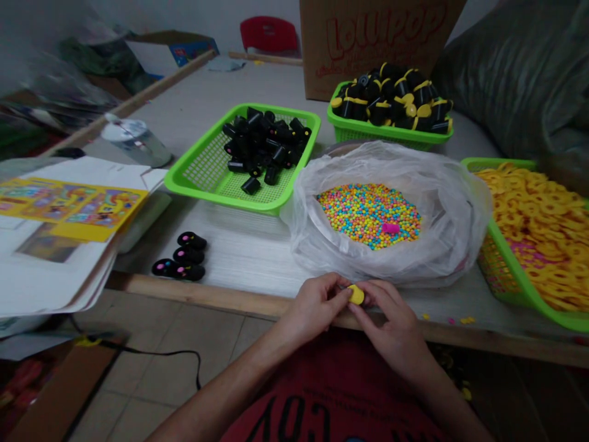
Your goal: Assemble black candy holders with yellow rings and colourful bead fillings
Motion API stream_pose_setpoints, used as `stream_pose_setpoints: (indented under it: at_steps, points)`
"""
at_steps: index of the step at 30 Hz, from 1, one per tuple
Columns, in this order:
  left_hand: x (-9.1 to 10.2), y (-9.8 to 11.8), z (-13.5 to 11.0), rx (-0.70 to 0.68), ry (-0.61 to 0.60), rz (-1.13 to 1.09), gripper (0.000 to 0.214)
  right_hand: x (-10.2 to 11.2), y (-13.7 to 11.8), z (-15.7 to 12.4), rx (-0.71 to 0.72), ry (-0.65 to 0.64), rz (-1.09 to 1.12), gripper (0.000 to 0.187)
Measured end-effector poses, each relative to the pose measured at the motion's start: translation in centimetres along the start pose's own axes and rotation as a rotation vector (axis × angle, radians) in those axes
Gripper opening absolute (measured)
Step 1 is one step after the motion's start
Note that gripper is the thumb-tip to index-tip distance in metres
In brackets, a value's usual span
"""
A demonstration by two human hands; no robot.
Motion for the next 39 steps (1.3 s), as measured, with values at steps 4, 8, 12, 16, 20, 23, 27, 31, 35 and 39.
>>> stream_pose_setpoints:
  at_steps: [4, 8, 12, 16, 20, 23, 27, 31, 35, 39]
  points:
    - [-0.4, -0.5, 0.4, 0.071, -0.044, -0.108, 0.024, -0.5, 0.8, -0.2, -0.081, 0.019, 0.136, 0.025]
    - [-0.3, -0.5, 0.4, 0.067, -0.031, -0.118, 0.025, -1.1, 2.9, -0.2, -0.362, -0.053, 0.344, 0.034]
    - [-0.3, -0.5, -0.1, 0.025, -0.045, -0.08, 0.027, -0.7, 3.3, 0.3, -0.43, -0.212, 0.257, 0.036]
    - [-0.1, -0.3, -0.9, -0.086, -0.072, -0.067, 0.025, -0.7, 2.7, 0.2, -0.367, -0.277, 0.236, 0.036]
    - [0.4, 0.2, -1.4, -0.146, -0.061, -0.08, 0.025, -1.1, 3.1, -0.4, -0.386, -0.198, 0.248, 0.047]
    - [0.2, 0.5, -1.5, -0.14, -0.094, -0.025, 0.029, -1.2, 3.2, -0.4, -0.35, -0.168, 0.269, 0.055]
    - [0.0, 0.3, -1.3, -0.124, -0.039, 0.064, 0.042, -1.3, 3.0, -0.3, -0.346, -0.229, 0.338, 0.05]
    - [-0.4, 0.2, -1.1, -0.123, 0.01, 0.145, 0.042, -1.0, 2.7, -0.1, -0.349, -0.219, 0.361, 0.047]
    - [-0.3, 0.2, -1.3, -0.19, 0.044, 0.167, 0.031, -1.4, 2.6, -0.4, -0.313, -0.192, 0.349, 0.047]
    - [0.8, -1.7, -0.1, -0.213, 0.04, -0.056, 0.038, -2.5, 2.6, 0.3, -0.062, -0.121, 0.111, 0.054]
Point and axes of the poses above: each hand's wrist, its own z-axis towards the middle knuckle, its own x-axis out of the back of the hand, y = z × x, the point moved 6 cm from there along z, towards the middle knuckle, and after that the axes turned 5 degrees about x, right-handed, at the moved point
